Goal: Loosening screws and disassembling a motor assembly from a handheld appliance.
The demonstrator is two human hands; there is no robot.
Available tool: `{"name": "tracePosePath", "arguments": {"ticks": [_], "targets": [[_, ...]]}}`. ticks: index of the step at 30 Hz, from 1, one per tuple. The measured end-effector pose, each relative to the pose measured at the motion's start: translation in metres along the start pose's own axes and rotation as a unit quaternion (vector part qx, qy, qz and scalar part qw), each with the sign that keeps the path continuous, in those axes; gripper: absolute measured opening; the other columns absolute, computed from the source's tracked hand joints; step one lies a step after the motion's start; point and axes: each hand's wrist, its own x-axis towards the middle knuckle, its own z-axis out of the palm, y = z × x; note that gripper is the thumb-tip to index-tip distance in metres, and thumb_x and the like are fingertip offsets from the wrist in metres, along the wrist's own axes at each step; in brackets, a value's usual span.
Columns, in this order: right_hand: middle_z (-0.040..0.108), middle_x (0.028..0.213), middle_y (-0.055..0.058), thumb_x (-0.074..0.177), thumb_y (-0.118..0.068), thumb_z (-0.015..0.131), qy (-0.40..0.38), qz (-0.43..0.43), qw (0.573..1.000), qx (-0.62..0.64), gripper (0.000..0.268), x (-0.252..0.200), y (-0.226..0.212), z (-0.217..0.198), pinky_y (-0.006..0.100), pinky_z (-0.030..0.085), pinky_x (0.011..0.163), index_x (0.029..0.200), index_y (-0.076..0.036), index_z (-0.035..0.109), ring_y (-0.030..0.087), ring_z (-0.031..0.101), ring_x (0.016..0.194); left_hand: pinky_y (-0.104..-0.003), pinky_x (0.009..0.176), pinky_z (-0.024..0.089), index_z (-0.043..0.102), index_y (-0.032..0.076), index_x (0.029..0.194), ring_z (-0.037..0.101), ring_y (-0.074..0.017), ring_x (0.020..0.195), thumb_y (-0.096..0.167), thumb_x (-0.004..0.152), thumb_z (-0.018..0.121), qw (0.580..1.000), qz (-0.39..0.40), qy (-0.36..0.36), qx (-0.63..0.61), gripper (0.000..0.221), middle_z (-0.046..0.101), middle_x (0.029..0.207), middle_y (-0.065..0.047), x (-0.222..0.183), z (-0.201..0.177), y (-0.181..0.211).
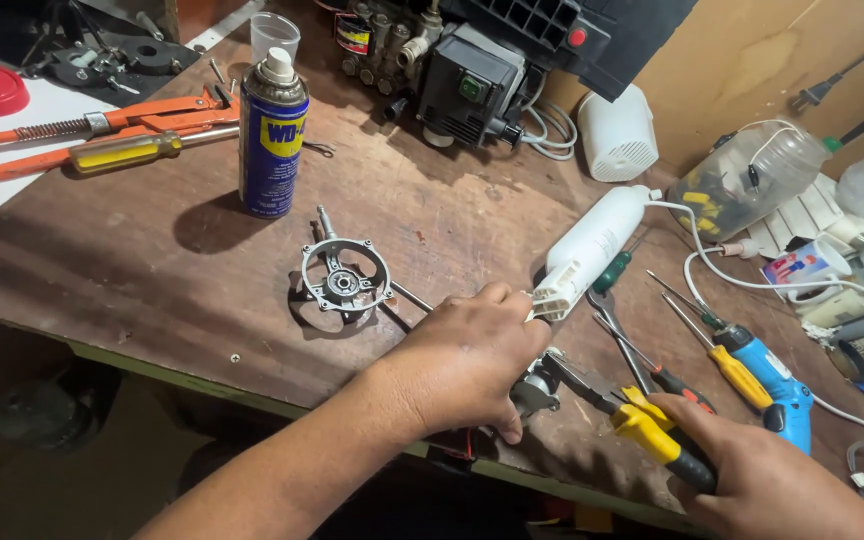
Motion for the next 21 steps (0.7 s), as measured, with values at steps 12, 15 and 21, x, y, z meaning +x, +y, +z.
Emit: {"name": "tracePosePath", "arguments": {"ticks": [12, 15, 21], "targets": [[0.075, 0.124, -0.004, 0.081, -0.054, 0.083, 0.308, -0.008, 0.939, -0.156, 0.105, -0.009, -0.011, 0.078, 0.05, 0.065, 0.062, 0.177, -0.049, 0.04, 0.029, 0.086, 0.104, -0.053, 0.094, 0.062, 0.075, 0.014, 0.132, 0.059, -0.0328, 0.132, 0.062, 0.069, 0.115, 0.997, -0.016, 0.027, 0.077, 0.089, 0.068, 0.136, -0.011, 0.0, 0.008, 0.013], [0.074, 0.121, 0.003, 0.08, -0.04, 0.08, 0.335, -0.063, 0.929, -0.144, 0.108, -0.001, -0.001, 0.087, 0.053, 0.064, 0.064, 0.18, -0.04, 0.04, 0.034, 0.083, 0.103, -0.053, 0.096, 0.062, 0.074, 0.012, 0.134, 0.06, -0.0324, 0.13, 0.058, 0.073, 0.115, 0.997, -0.037, 0.006, 0.067, 0.086, 0.068, 0.135, -0.011, -0.002, 0.006, 0.02], [0.066, 0.149, 0.015, 0.083, -0.04, 0.095, 0.355, -0.207, 0.91, -0.053, 0.107, -0.004, 0.007, 0.073, 0.053, 0.068, 0.08, 0.173, -0.026, 0.038, 0.041, 0.076, 0.125, -0.056, 0.093, 0.064, 0.072, 0.011, 0.131, 0.058, -0.0335, 0.133, 0.058, 0.071, 0.116, 0.996, -0.05, 0.031, 0.068, 0.087, 0.067, 0.136, -0.011, -0.007, 0.012, 0.022]]}}
